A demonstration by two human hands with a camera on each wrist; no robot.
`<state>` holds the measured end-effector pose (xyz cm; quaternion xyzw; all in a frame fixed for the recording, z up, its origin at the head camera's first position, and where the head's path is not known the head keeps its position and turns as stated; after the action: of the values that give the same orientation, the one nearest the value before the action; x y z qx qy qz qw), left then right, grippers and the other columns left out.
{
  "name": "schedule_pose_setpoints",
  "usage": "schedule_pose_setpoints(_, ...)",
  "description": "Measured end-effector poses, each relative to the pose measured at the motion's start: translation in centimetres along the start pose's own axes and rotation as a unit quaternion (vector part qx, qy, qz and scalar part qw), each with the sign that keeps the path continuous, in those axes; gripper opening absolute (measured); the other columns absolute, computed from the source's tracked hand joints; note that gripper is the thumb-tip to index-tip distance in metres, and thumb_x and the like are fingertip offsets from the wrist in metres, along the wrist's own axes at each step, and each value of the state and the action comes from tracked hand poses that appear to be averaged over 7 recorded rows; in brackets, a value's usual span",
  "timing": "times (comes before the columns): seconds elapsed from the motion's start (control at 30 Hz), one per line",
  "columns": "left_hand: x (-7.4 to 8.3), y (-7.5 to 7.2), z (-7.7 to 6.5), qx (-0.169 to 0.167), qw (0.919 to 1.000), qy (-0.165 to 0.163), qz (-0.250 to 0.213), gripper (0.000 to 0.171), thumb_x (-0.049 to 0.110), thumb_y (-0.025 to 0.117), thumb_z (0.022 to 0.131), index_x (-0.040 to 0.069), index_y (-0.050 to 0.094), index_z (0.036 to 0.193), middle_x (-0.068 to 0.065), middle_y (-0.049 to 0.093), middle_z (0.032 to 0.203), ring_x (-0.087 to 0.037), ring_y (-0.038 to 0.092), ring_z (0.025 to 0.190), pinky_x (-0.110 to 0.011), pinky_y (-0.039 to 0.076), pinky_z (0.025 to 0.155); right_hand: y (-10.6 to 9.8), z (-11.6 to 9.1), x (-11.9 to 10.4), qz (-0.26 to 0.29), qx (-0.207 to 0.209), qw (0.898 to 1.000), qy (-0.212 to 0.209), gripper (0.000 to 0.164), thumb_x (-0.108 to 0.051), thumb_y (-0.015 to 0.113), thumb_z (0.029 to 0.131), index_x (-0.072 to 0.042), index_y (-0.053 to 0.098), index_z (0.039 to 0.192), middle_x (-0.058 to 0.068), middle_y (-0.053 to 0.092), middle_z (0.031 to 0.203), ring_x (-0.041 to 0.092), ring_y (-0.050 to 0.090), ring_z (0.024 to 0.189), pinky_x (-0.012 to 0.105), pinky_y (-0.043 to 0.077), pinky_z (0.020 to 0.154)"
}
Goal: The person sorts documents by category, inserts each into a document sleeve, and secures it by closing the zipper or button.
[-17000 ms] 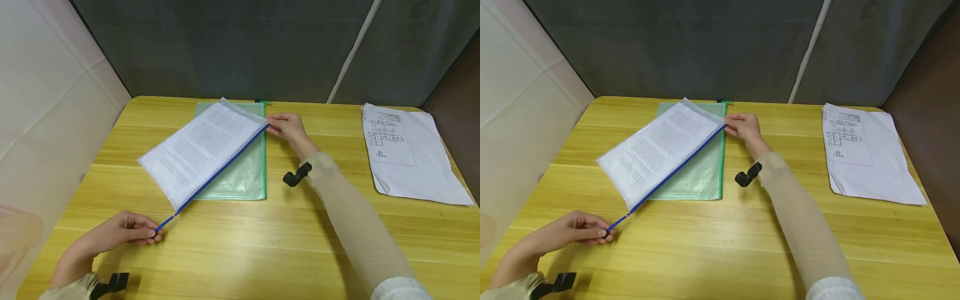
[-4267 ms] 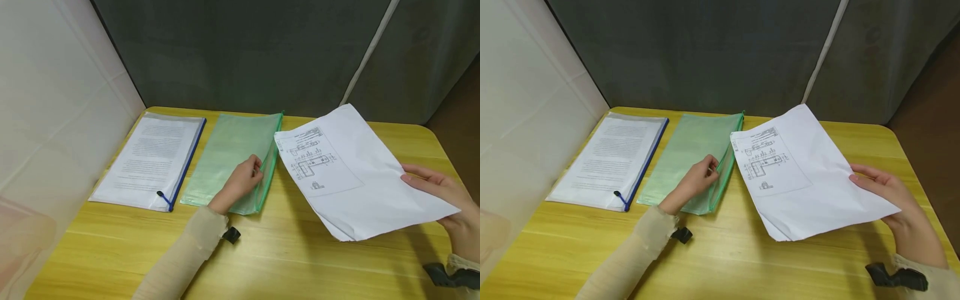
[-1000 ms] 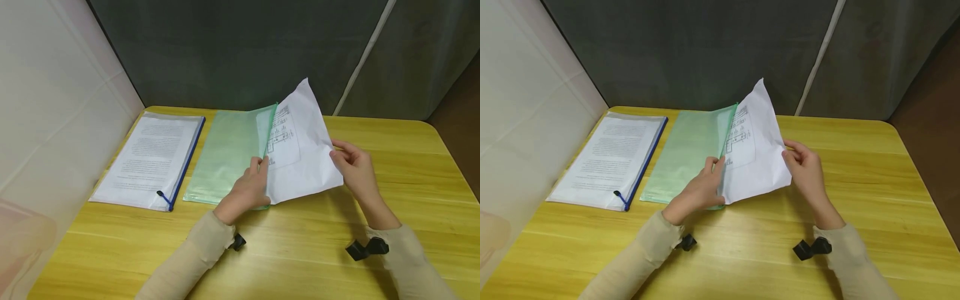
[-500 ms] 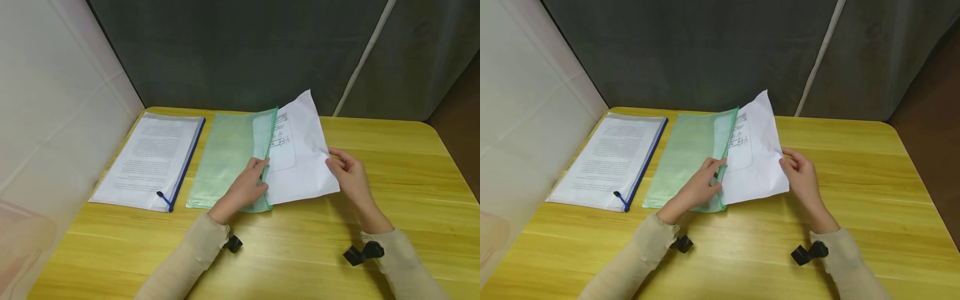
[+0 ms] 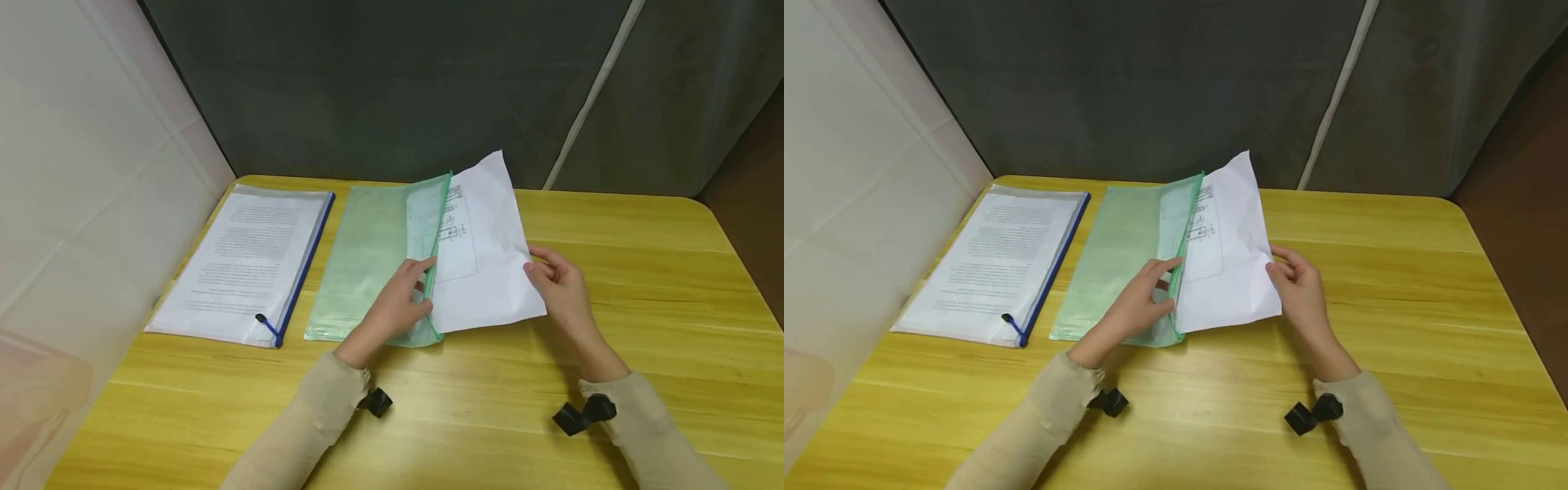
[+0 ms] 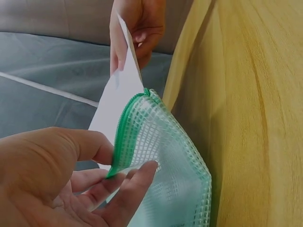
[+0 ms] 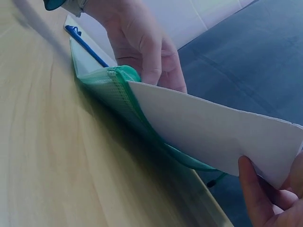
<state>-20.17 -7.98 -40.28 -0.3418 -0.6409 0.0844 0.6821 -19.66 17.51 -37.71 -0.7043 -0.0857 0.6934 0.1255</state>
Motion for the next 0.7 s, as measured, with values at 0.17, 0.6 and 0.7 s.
schedule_pose_setpoints(0.17,-0.1,-0.1,0.0,0.007,0.9997,0.008,-0.024,0.07,-0.002,0.059,0.087,0.012,0.04,0.152,-0.01,0.049,0.14,-0.026,0.062,0.113,-0.033,0.055,0.083,0.7,0.1,0.2,0.017,-0.01,1.0,0.006,0.041,-0.01,0.054,0.102,0.005,0.051,0.141,-0.03,0.067,0.08,-0.004,0.066,0.074,0.018,0.056,0.063)
schedule_pose_setpoints(0.6,-0.4,-0.4,0.0,0.011,0.9985,0.031,-0.045,0.067,-0.003,0.06,0.087,0.011,0.042,0.151,-0.011,0.051,0.138,-0.027,0.064,0.113,-0.036,0.056,0.087,2.1,0.3,0.3,0.02,-0.024,1.0,0.004,0.041,-0.009,0.053,0.102,0.004,0.051,0.141,-0.027,0.069,0.084,-0.003,0.067,0.073,0.019,0.057,0.063)
schedule_pose_setpoints(0.7,-0.2,-0.4,-0.1,0.008,0.9982,0.035,-0.048,0.067,-0.003,0.059,0.088,0.011,0.042,0.151,-0.011,0.051,0.138,-0.028,0.064,0.113,-0.036,0.056,0.087,2.6,0.3,0.3,0.02,-0.031,0.999,0.005,0.04,-0.007,0.053,0.101,0.005,0.051,0.14,-0.019,0.073,0.088,-0.004,0.067,0.074,0.019,0.057,0.065)
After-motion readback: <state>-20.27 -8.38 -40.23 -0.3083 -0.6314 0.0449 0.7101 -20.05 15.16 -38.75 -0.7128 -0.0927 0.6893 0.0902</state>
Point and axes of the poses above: each hand's wrist, its own z-axis towards the middle knuckle, its own y-axis out of the palm, x = y × z, the point moved 3 cm from there along z, towards the middle knuckle
